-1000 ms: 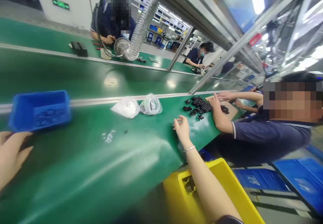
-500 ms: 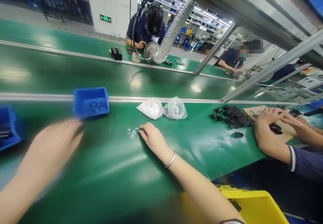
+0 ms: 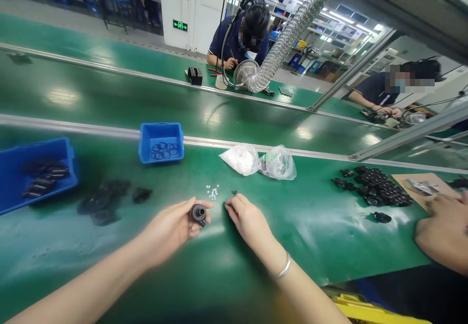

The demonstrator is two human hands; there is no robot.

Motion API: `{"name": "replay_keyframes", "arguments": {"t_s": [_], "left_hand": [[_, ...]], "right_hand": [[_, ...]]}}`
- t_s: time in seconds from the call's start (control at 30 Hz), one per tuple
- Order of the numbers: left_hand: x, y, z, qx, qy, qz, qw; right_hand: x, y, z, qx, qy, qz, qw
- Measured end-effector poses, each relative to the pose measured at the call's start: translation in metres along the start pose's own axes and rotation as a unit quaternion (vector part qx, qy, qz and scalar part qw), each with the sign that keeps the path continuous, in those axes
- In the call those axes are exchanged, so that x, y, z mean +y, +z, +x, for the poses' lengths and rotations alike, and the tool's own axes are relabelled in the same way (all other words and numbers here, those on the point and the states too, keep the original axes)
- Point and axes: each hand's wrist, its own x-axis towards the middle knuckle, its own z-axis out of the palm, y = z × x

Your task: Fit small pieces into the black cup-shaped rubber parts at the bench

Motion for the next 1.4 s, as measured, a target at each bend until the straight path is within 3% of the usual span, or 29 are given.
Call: {"name": "replay_keyframes", "arguments": {"t_s": [0.4,0.57,0.67,0.77,1.03,1.13,1.27,1.33,1.4], "left_hand": [[-0.005,-0.005,0.001,-0.005,-0.027,0.009,1.0],[-0.007,-0.008,0.001,-0.001,-0.018,0.057,0.998],[-0.011,-0.01,0.001,-0.006,-0.035,0.118,0.992],[-0.015,-0.01,0.003,0.004,-0.009,0.197,0.98],[-0.032,-0.016,0.007,-0.002,0.053,0.291,0.955],[-0.034,-0.017,0.006,0.01,0.062,0.328,0.943],[-0.029,-0.015,0.003,0.042,0.093,0.411,0.906],[-0.028,-0.014,0.002,0.068,0.105,0.458,0.88],[-0.027,-0.013,0.001,0.077,0.109,0.471,0.872]], "right_hand": [[-0.001,0.011,-0.008,0.034,0.046,0.129,0.99],[0.003,0.009,-0.007,0.026,0.096,0.201,0.974],[0.002,0.01,-0.004,0.035,0.116,0.19,0.974],[0.0,0.011,-0.002,0.036,0.104,0.175,0.978],[0.004,0.011,0.001,0.041,0.089,0.195,0.976],[-0.004,0.005,0.0,0.054,0.066,0.213,0.973],[-0.027,-0.001,-0.01,0.067,-0.035,0.235,0.969],[-0.038,0.0,-0.016,0.065,-0.087,0.205,0.973],[-0.045,0.004,-0.02,0.073,-0.123,0.151,0.978]]}}
